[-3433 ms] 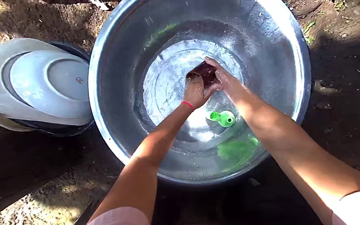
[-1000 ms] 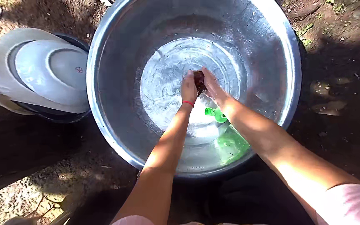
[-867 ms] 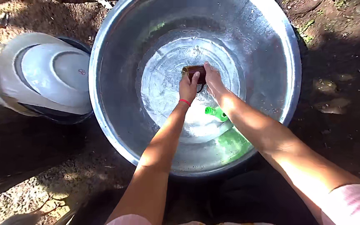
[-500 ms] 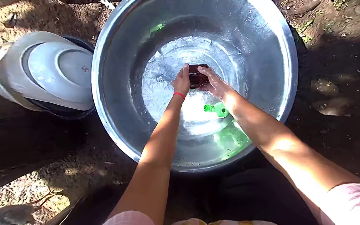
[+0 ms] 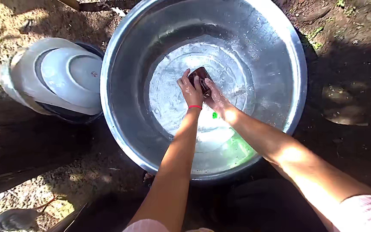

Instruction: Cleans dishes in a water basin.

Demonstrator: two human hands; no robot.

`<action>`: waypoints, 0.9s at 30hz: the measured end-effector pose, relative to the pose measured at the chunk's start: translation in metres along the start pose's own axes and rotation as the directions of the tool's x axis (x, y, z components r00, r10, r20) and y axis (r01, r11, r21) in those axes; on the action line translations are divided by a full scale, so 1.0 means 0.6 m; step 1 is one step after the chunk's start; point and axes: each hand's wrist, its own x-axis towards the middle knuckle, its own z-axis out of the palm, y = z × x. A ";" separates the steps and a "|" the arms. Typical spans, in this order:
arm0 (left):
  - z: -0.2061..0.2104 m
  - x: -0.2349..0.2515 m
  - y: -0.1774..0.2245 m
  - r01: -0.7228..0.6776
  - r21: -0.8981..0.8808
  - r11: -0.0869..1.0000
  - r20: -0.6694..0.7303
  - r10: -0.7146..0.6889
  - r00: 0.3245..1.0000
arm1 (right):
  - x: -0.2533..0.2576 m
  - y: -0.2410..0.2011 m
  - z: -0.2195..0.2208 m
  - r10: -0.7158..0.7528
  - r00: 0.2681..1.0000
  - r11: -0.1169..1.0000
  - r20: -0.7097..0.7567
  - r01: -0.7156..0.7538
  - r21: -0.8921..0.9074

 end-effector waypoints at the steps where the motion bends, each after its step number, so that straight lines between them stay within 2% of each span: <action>1: -0.005 0.019 -0.003 -0.075 0.078 0.994 0.005 0.075 0.997 | -0.005 -0.001 0.009 0.008 1.000 0.999 -0.010 -0.008 0.037; 3: -0.020 0.048 -0.006 -0.099 0.120 0.988 0.057 0.093 0.994 | -0.007 -0.012 0.017 0.002 0.999 0.999 -0.042 -0.001 0.037; 5: -0.038 0.060 -0.026 0.068 0.027 0.997 -0.014 -0.068 0.998 | 0.001 -0.035 0.001 -0.047 0.998 0.998 -0.031 0.045 -0.045; 6: -0.050 0.059 -0.047 0.208 -0.015 0.978 -0.116 -0.208 0.971 | 0.008 -0.047 -0.013 -0.070 0.997 0.995 -0.028 0.068 -0.075; 8: -0.072 0.034 -0.105 0.509 -0.108 0.854 -0.269 -0.518 0.812 | 0.018 -0.055 -0.045 -0.119 0.988 0.990 -0.099 0.111 -0.088; 9: -0.069 0.014 -0.123 0.592 -0.211 0.778 -0.253 -0.629 0.735 | 0.025 -0.052 -0.062 -0.137 0.982 0.989 -0.133 0.127 -0.077; 10: -0.053 -0.009 -0.124 0.634 -0.335 0.697 -0.179 -0.708 0.683 | 0.031 -0.044 -0.076 -0.138 0.979 0.990 -0.150 0.130 -0.063; 11: -0.033 -0.027 -0.114 0.624 -0.496 0.604 -0.034 -0.732 0.681 | 0.035 -0.034 -0.083 -0.133 0.979 0.991 -0.157 0.126 -0.052; 12: -0.013 -0.039 -0.101 0.597 -0.660 0.456 0.180 -0.676 0.715 | 0.035 -0.024 -0.083 -0.129 0.981 0.991 -0.146 0.122 -0.059; 13: 0.003 -0.045 -0.082 0.597 -0.740 0.309 0.349 -0.583 0.734 | 0.026 -0.016 -0.077 -0.112 0.984 0.991 -0.137 0.100 -0.086; 14: 0.010 -0.044 -0.055 0.597 -0.757 0.265 0.393 -0.546 0.740 | 0.013 -0.015 -0.066 -0.084 0.988 0.991 -0.134 0.068 -0.114; 15: 0.004 -0.036 -0.034 0.588 -0.733 0.343 0.361 -0.536 0.763 | 0.005 -0.017 -0.056 -0.053 0.990 0.992 -0.130 0.037 -0.122; 17: -0.037 -0.021 -0.045 0.488 -0.519 0.702 0.071 -0.534 0.843 | 0.004 -0.015 -0.059 -0.003 0.995 0.995 -0.096 -0.006 -0.102; 18: -0.065 -0.016 -0.075 0.443 -0.350 0.826 -0.094 -0.501 0.860 | 0.010 -0.014 -0.071 0.002 0.997 0.995 -0.073 -0.009 -0.099; 19: -0.089 -0.012 -0.109 0.448 -0.210 0.869 -0.224 -0.488 0.843 | 0.018 -0.015 -0.086 0.011 0.999 0.994 -0.041 -0.016 -0.107; 20: -0.103 -0.013 -0.137 0.495 -0.151 0.855 -0.292 -0.517 0.804 | 0.027 -0.018 -0.099 0.006 1.000 0.985 -0.026 -0.010 -0.169; 21: -0.104 -0.018 -0.152 0.561 -0.177 0.809 -0.297 -0.587 0.753 | 0.031 -0.023 -0.108 -0.007 1.000 0.964 -0.008 0.005 -0.267; 23: -0.075 -0.026 -0.134 0.638 -0.399 0.658 -0.175 -0.738 0.651 | 0.029 -0.034 -0.112 -0.021 1.000 0.894 0.011 0.024 -0.448; 24: -0.053 -0.021 -0.110 0.631 -0.538 0.559 -0.043 -0.766 0.642 | 0.026 -0.034 -0.105 -0.026 1.000 0.868 -0.002 0.022 -0.497; 25: -0.035 -0.017 -0.081 0.626 -0.628 0.462 0.127 -0.733 0.668 | 0.024 -0.030 -0.099 -0.028 1.000 0.856 -0.015 0.016 -0.516; 26: -0.023 -0.010 -0.055 0.611 -0.669 0.424 0.238 -0.656 0.716 | 0.025 -0.025 -0.094 -0.020 1.000 0.856 -0.018 0.007 -0.517; 27: -0.020 -0.001 -0.036 0.576 -0.661 0.481 0.226 -0.604 0.764 | 0.026 -0.021 -0.087 -0.003 1.000 0.864 -0.028 -0.012 -0.503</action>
